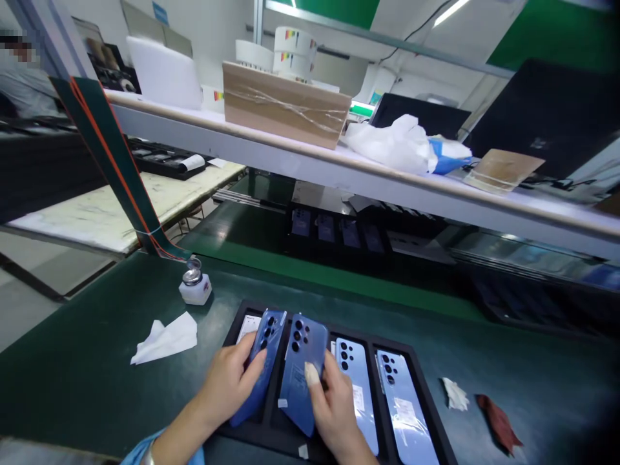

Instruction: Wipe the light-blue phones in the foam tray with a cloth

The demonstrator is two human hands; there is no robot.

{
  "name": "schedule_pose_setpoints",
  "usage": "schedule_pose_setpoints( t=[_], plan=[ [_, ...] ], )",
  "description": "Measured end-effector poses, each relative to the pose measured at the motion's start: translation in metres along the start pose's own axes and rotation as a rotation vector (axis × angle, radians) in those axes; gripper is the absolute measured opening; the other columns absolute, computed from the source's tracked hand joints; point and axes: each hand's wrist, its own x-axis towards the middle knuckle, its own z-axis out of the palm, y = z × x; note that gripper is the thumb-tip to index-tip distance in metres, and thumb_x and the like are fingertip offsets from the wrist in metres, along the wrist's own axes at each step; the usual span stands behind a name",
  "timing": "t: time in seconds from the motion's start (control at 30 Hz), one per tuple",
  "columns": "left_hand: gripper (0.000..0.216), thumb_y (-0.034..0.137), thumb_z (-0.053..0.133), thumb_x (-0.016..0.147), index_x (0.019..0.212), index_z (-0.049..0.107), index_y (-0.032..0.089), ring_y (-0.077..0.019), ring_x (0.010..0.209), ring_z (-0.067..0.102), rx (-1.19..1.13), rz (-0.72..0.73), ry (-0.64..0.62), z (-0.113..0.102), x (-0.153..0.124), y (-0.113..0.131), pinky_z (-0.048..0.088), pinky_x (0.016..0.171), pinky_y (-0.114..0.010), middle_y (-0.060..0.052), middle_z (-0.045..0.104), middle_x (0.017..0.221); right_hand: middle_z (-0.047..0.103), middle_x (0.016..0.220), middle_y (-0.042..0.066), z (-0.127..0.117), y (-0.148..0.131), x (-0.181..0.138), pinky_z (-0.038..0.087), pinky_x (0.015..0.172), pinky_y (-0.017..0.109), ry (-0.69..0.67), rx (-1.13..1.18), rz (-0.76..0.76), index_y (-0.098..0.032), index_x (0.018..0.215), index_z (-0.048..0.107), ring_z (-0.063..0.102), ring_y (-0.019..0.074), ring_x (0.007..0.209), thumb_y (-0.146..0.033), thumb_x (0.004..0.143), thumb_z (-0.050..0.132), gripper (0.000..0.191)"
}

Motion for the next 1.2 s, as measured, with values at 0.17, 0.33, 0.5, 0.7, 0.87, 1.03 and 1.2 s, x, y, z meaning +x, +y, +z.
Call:
schedule_pose_setpoints(
  t=[0.17, 0.33, 0.5, 0.7, 0.87, 1.03, 1.2],
  plan=[
    [0.037, 0.008, 0.064, 0.087, 0.123, 0.058, 0.013, -0.0168, 0.057, 0.057, 0.066, 0.534, 0.406, 0.012, -0.035, -0.014, 0.043, 0.059, -0.028, -0.004, 0.065, 0.07, 0.068, 0.076, 0.004, 0.0, 0.009, -0.039, 0.051, 0.063, 0.025, 0.227, -0.14, -0.305, -0.018, 0.103, 0.064, 0.066, 0.0178, 0.066, -0.02, 0.093, 0.056, 0.013],
    [0.044, 0.004, 0.065, 0.085, 0.128, 0.056, 0.012, -0.0175, 0.062, 0.059, 0.112, 0.518, 0.414, 0.02, -0.05, -0.024, 0.047, 0.061, -0.029, -0.006, 0.066, 0.075, 0.069, 0.076, 0.005, -0.001, 0.021, -0.057, 0.052, 0.06, 0.025, 0.259, -0.22, -0.348, -0.016, 0.106, 0.064, 0.067, 0.0176, 0.063, -0.018, 0.092, 0.06, 0.015],
    [0.05, 0.006, 0.066, 0.085, 0.133, 0.054, 0.013, -0.0177, 0.063, 0.061, 0.109, 0.531, 0.415, 0.019, -0.057, -0.022, 0.049, 0.062, -0.028, -0.006, 0.067, 0.076, 0.07, 0.079, 0.007, -0.002, 0.027, -0.065, 0.053, 0.064, 0.026, 0.259, -0.221, -0.383, -0.015, 0.108, 0.066, 0.068, 0.0184, 0.068, -0.016, 0.09, 0.061, 0.019],
    [0.026, 0.02, 0.075, 0.081, 0.107, 0.071, 0.02, -0.0197, 0.072, 0.069, -0.154, 0.198, 0.486, 0.025, -0.052, -0.025, 0.053, 0.071, -0.027, -0.005, 0.074, 0.086, 0.07, 0.081, 0.005, 0.004, 0.016, -0.056, 0.053, 0.073, 0.027, 0.277, 0.132, -0.064, -0.019, 0.102, 0.07, 0.067, 0.0184, 0.075, -0.026, 0.092, 0.063, 0.015],
    [0.041, 0.046, 0.079, 0.077, 0.105, 0.069, 0.018, -0.0236, 0.08, 0.071, -1.137, -0.478, 0.29, 0.024, -0.025, -0.01, 0.057, 0.071, -0.03, -0.006, 0.075, 0.091, 0.073, 0.101, 0.009, -0.001, -0.009, -0.019, 0.055, 0.083, 0.036, 0.096, 1.013, 0.437, -0.02, 0.118, 0.067, 0.068, 0.0237, 0.091, -0.045, 0.086, 0.071, 0.041],
    [0.034, 0.031, 0.088, 0.072, 0.097, 0.071, 0.015, -0.0237, 0.082, 0.073, -1.63, -0.63, -0.042, 0.031, -0.013, 0.022, 0.058, 0.078, -0.032, -0.006, 0.075, 0.086, 0.074, 0.101, 0.008, 0.012, -0.034, -0.003, 0.056, 0.086, 0.037, 0.031, 1.321, 0.57, -0.021, 0.116, 0.07, 0.069, 0.0231, 0.092, -0.039, 0.075, 0.083, 0.047],
    [0.024, 0.023, 0.083, 0.077, 0.096, 0.07, 0.014, -0.0215, 0.08, 0.074, -1.778, -0.622, -0.112, 0.043, -0.02, 0.044, 0.059, 0.079, -0.03, -0.006, 0.075, 0.085, 0.074, 0.101, 0.009, 0.025, -0.045, -0.002, 0.057, 0.088, 0.039, 0.09, 1.378, 0.614, -0.019, 0.108, 0.072, 0.07, 0.0241, 0.093, -0.039, 0.067, 0.088, 0.048]
  ],
)
